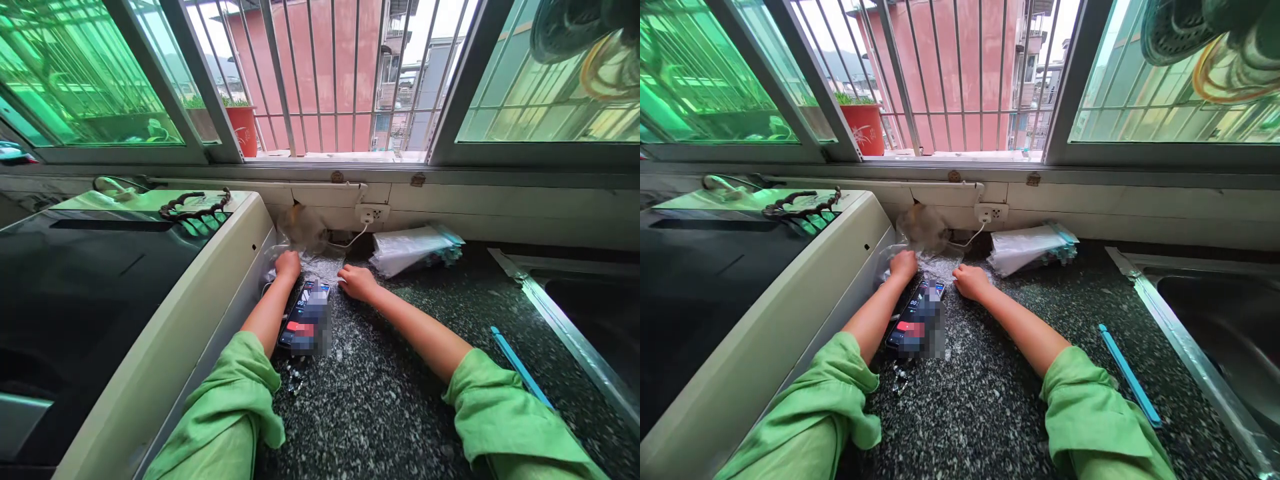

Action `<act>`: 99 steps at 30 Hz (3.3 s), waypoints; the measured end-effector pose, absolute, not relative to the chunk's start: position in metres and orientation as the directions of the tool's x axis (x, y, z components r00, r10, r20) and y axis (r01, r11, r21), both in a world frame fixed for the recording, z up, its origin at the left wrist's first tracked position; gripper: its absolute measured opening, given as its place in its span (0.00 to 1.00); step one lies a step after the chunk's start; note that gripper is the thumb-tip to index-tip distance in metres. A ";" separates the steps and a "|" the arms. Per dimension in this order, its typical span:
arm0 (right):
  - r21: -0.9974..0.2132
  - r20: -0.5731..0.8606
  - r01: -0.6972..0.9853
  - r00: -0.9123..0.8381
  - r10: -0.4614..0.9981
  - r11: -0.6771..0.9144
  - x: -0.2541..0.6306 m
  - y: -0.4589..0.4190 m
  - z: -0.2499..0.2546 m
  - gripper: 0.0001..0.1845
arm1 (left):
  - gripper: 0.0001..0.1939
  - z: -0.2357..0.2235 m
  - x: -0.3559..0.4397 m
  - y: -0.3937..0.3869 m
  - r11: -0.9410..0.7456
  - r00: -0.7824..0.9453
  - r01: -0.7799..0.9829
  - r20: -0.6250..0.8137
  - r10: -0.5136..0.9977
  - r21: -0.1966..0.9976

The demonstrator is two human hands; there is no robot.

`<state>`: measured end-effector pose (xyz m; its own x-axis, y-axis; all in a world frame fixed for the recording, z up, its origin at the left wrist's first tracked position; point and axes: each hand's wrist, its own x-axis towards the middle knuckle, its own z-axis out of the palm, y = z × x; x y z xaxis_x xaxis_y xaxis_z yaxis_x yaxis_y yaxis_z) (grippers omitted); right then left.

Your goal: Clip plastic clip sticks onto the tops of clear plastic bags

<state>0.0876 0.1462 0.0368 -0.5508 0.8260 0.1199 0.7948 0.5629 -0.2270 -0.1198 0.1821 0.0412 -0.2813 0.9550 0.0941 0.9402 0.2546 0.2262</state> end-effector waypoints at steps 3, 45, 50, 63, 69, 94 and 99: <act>-0.349 0.149 0.799 -0.469 0.871 0.490 0.088 0.151 0.036 0.10 | 0.17 0.046 -0.121 0.179 0.221 -0.256 0.955 0.174 0.951 0.196; -0.647 0.576 0.533 -0.129 0.808 0.546 0.212 0.075 0.104 0.08 | 0.29 0.081 -0.092 0.133 -0.062 0.053 0.992 0.081 0.995 0.108; -0.432 0.624 0.591 -0.350 0.699 0.682 0.241 0.025 0.118 0.07 | 0.36 0.103 -0.053 0.105 -0.509 0.403 0.762 0.322 0.857 0.401; -0.463 0.486 0.568 -0.480 0.731 0.681 0.290 -0.083 0.058 0.07 | 0.06 0.054 0.013 0.001 -0.767 0.759 0.224 0.387 0.524 0.601; -0.610 0.420 0.528 -0.417 0.806 0.591 0.290 -0.106 0.044 0.07 | 0.06 0.037 0.011 -0.027 -0.606 0.789 0.224 0.223 0.573 0.764; -0.646 0.240 0.685 -0.236 0.941 0.337 0.269 -0.069 0.011 0.12 | 0.09 0.025 0.015 -0.029 0.533 0.382 0.032 -0.503 0.775 0.845; -0.526 0.194 0.789 -0.253 0.948 0.318 0.273 -0.071 0.015 0.17 | 0.10 0.028 0.013 -0.029 0.545 0.361 0.074 -0.532 0.766 0.835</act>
<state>0.2731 -0.0709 0.0149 -0.2529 0.9479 0.1939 0.7889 0.3181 -0.5259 0.0134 -0.0286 0.0284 0.3606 0.7661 -0.5320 0.0736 0.5453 0.8350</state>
